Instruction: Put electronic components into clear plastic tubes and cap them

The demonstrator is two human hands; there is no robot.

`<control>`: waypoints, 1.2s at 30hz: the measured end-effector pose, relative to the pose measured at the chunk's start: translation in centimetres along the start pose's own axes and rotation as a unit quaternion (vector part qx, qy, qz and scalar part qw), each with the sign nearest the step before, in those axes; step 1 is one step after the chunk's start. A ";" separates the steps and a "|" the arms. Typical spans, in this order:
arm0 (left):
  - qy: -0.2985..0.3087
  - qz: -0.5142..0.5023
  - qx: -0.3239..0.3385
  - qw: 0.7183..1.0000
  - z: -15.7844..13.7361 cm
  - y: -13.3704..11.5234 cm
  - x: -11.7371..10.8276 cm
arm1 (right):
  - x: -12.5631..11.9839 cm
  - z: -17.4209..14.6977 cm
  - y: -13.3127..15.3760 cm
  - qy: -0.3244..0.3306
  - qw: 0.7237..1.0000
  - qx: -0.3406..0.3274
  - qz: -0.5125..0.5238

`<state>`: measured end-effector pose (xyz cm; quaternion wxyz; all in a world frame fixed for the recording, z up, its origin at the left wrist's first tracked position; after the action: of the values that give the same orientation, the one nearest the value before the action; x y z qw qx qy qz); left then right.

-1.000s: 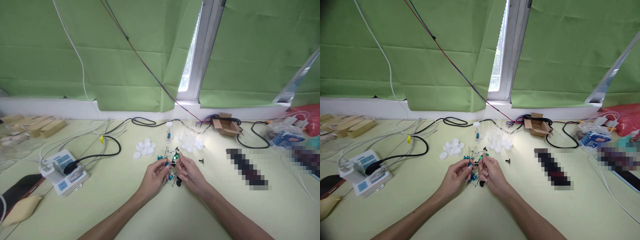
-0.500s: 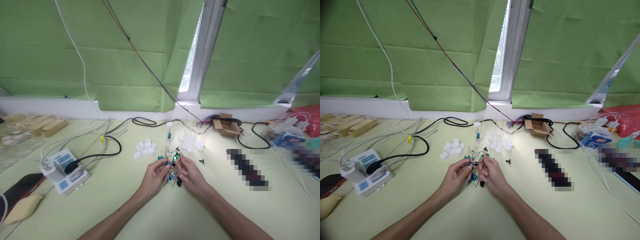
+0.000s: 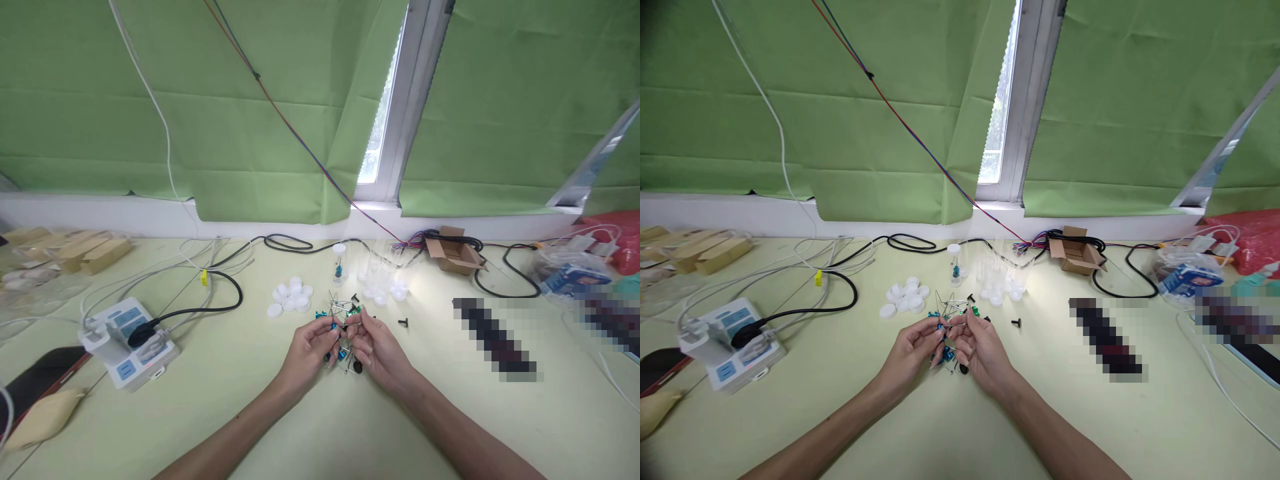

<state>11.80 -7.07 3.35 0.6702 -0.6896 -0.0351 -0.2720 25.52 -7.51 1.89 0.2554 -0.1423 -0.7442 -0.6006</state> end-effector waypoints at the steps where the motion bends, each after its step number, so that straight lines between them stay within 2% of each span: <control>1: 0.001 -0.003 -0.003 1.000 0.0 0.1 0.0 | 0.0 0.0 0.0 -0.001 1.000 0.000 -0.002; 18: 0.014 -0.091 -0.043 0.995 0.3 1.4 -1.0 | 0.6 -0.6 0.3 0.009 0.999 -0.012 -0.043; 36: 0.006 -0.098 -0.049 0.994 0.3 1.1 -0.8 | 0.5 -0.5 -0.1 -0.003 0.998 -0.037 -0.042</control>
<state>11.68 -6.63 1.99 0.6057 -0.7136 -0.0852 -0.3416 25.12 -8.06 2.14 0.2228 -0.1219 -0.7277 -0.6371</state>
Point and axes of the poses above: each hand's wrist, its own z-axis towards the middle knuckle, its own x-axis out of the palm, y = z × x, the point moved 3 cm from there along z, towards the middle knuckle, and after that the axes turned 14 degrees about -z, right-handed, at the moved point
